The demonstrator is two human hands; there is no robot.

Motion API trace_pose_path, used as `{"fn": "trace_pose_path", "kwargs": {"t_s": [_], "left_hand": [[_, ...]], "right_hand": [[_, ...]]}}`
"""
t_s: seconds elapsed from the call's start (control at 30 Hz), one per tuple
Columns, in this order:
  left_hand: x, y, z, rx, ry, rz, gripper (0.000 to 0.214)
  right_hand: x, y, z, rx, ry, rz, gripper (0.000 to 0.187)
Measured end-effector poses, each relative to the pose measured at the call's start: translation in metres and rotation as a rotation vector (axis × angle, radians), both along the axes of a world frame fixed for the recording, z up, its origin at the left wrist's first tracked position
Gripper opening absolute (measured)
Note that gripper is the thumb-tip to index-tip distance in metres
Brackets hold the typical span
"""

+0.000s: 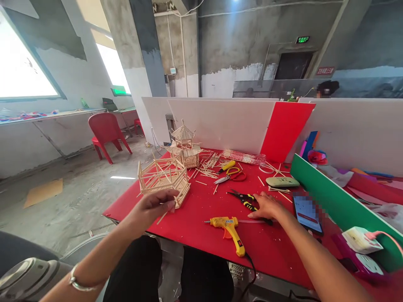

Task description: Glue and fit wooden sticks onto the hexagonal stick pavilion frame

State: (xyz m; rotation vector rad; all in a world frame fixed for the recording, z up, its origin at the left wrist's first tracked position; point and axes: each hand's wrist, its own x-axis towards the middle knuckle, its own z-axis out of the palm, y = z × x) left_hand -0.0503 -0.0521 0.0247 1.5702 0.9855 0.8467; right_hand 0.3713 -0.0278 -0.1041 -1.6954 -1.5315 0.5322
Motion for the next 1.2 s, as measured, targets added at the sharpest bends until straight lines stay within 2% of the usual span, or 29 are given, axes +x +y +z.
{"fn": "trace_pose_path", "kwargs": {"t_s": [0.1, 0.17, 0.33, 0.43, 0.5, 0.57, 0.63, 0.67, 0.73, 0.8, 0.87, 0.97, 1.07, 1.2], "left_hand": [[0.014, -0.016, -0.025, -0.124, -0.255, 0.125, 0.032], [0.02, -0.023, -0.034, -0.19, -0.375, 0.148, 0.032], [0.026, -0.036, -0.037, -0.271, -0.474, 0.189, 0.032], [0.03, -0.04, -0.039, -0.259, -0.468, 0.267, 0.034], [0.033, -0.043, -0.042, -0.246, -0.457, 0.313, 0.037], [0.034, -0.046, -0.045, -0.229, -0.442, 0.356, 0.038], [0.033, -0.051, -0.046, -0.181, -0.423, 0.392, 0.036], [0.031, -0.053, -0.046, -0.144, -0.411, 0.406, 0.034], [0.024, -0.06, -0.045, -0.054, -0.384, 0.427, 0.031], [0.016, -0.069, -0.041, 0.035, -0.366, 0.441, 0.028], [0.009, -0.079, -0.036, 0.105, -0.366, 0.434, 0.026], [0.005, -0.093, -0.03, 0.179, -0.359, 0.378, 0.022], [0.005, -0.102, -0.028, 0.231, -0.34, 0.329, 0.018], [0.008, -0.108, -0.027, 0.277, -0.328, 0.29, 0.015]], "right_hand": [[0.007, 0.004, 0.002, -0.152, -0.132, 0.057, 0.038], [0.003, 0.008, 0.008, -0.194, -0.188, 0.072, 0.035], [-0.013, 0.007, 0.028, -0.178, -0.202, 0.036, 0.024], [-0.032, -0.01, 0.043, -0.198, -0.095, 0.081, 0.016], [-0.056, -0.034, 0.052, -0.217, 0.015, 0.164, 0.025], [-0.093, -0.065, 0.057, -0.224, 0.151, 0.282, 0.036], [-0.135, -0.097, 0.057, -0.282, 0.6, 0.548, 0.044], [-0.156, -0.111, 0.056, -0.314, 0.728, 0.65, 0.045], [-0.189, -0.133, 0.053, -0.343, 0.749, 0.725, 0.051], [-0.207, -0.144, 0.051, -0.303, 0.573, 0.708, 0.072], [-0.214, -0.146, 0.051, -0.191, 0.236, 0.616, 0.089], [-0.212, -0.145, 0.054, -0.067, -0.201, 0.514, 0.094], [-0.211, -0.149, 0.058, -0.03, -0.363, 0.514, 0.092], [-0.212, -0.158, 0.064, 0.006, -0.419, 0.5, 0.092]]}}
